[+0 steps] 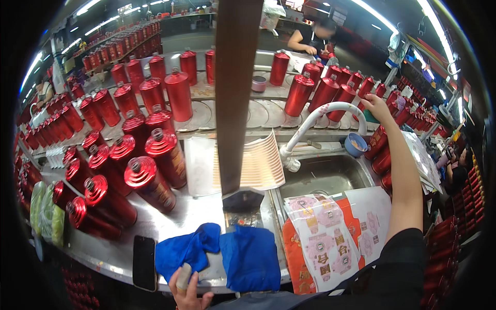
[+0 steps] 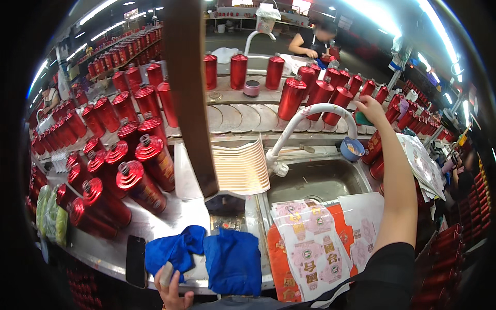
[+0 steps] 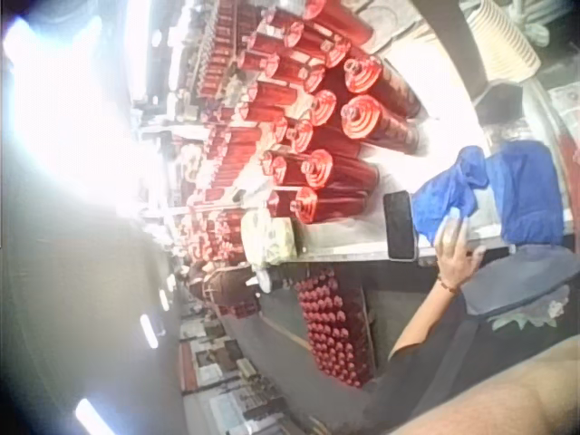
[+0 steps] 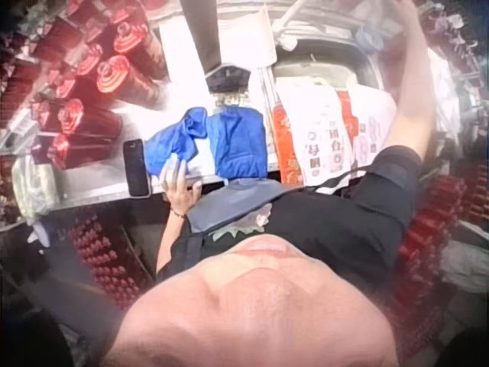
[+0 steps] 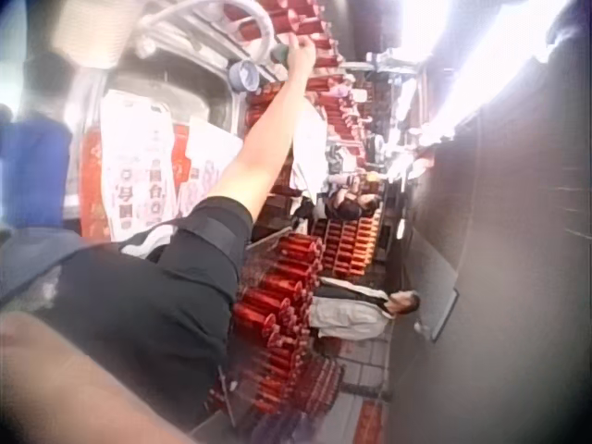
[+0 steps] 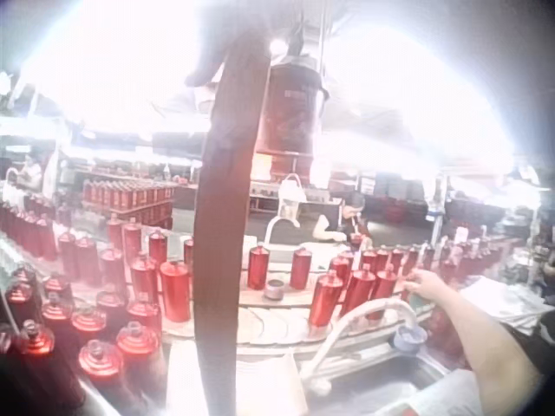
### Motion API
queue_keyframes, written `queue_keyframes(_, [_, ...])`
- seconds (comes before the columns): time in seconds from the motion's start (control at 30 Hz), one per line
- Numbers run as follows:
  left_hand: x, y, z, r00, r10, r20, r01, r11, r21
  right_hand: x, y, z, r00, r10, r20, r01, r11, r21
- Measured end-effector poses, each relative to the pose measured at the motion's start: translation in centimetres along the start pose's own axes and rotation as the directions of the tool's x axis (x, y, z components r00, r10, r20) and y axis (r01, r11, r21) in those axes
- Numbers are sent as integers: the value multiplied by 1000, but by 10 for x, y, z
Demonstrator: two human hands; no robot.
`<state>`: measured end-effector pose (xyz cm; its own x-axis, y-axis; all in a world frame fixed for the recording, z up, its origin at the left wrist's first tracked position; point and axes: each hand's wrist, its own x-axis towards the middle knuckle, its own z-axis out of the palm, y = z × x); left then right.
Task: The person repeatedly wipes red cylindrical containers with a green sponge and a blue cloth, rotating each container to clean all sides. The person handles multiple containers one at a time, placing them back on the work surface after cleaning.
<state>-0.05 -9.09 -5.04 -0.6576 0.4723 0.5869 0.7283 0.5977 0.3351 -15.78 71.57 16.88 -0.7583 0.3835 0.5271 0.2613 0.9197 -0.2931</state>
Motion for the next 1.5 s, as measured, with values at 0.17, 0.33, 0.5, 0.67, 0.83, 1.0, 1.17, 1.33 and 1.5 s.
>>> queue_keyframes(0.17, [-10, -9, 15, 979, 181, 95, -198, 954, 226, 19, -49, 100, 989, 21, 147, -36, 995, 97])
queue_keyframes(0.33, [-9, -5, 7, 981, 120, 155, -159, 948, 275, 46, -83, 165, 945, -279, -169, 296, 952, 83])
queue_keyframes(0.5, [19, 14, -7, 967, 95, 235, -165, 939, 301, 111, -39, 212, 698, -714, 64, 467, 385, -796])
queue_keyframes(0.67, [26, 13, 2, 974, 44, 221, -96, 969, 227, 118, 53, 198, 901, -433, 38, 325, 612, -721])
queue_keyframes(0.83, [21, 23, 5, 982, -8, 186, -44, 961, 275, 70, 60, 155, 959, -283, 3, 256, 864, -434])
queue_keyframes(1.0, [21, 17, 12, 991, 11, 134, -45, 967, 252, 28, 50, 74, 969, -246, -21, 237, 950, -205])
queue_keyframes(1.17, [29, 12, 5, 996, 48, 71, -55, 994, 98, -38, 35, -15, 978, -208, -19, 207, 978, -39])
queue_keyframes(1.33, [45, 26, -10, 996, 1, -86, -20, 974, -227, -124, -40, -122, 964, -257, -60, 258, 966, 17])
queue_keyframes(1.5, [110, 62, -40, 985, 172, -35, -155, 755, -637, -239, -230, -211, 931, -264, 251, 269, 963, 11])
